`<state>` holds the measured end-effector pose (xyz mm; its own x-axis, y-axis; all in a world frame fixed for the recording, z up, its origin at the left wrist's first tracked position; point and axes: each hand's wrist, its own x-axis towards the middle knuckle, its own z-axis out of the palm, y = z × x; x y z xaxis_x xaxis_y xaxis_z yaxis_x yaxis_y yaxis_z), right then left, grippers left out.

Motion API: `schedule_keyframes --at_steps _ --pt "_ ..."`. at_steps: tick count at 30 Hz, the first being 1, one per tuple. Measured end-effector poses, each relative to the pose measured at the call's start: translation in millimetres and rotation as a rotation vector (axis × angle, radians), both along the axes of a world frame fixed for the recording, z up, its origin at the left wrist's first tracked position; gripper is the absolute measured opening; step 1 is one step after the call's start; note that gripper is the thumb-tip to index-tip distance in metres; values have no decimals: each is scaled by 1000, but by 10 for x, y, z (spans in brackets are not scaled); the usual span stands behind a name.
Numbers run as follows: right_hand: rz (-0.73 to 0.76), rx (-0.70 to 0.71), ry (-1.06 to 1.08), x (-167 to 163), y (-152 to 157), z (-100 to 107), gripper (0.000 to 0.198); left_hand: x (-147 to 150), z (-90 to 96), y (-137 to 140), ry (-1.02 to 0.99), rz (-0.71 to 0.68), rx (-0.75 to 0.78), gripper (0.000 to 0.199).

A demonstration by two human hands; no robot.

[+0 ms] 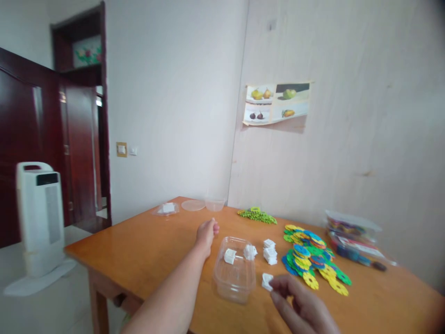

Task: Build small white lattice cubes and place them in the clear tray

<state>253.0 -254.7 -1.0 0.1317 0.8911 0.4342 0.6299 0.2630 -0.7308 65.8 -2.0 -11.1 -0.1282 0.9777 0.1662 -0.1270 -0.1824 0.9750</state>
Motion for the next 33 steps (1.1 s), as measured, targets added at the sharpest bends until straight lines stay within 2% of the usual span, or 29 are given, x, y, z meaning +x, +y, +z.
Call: schedule_keyframes --at_steps 3,7,10,14,18,26,33 --pt "-31 82 -256 -23 250 349 26 14 -46 19 10 -101 -9 44" --pt "-69 18 -645 -156 665 707 25 42 -77 39 20 -189 3 46" --pt "-72 -65 -906 -289 921 826 26 68 -77 18 31 -251 49 44" --pt "-12 -135 -1197 -426 1167 803 32 98 -45 -43 61 -292 67 38" --pt "50 -224 -1354 -494 1305 722 36 118 -1 -113 133 -366 83 30" --pt "109 -289 -1369 -514 1428 603 40 136 8 -136 128 -437 86 22" --pt "98 -306 -1342 -546 1459 580 33 128 22 -150 146 -459 78 19"
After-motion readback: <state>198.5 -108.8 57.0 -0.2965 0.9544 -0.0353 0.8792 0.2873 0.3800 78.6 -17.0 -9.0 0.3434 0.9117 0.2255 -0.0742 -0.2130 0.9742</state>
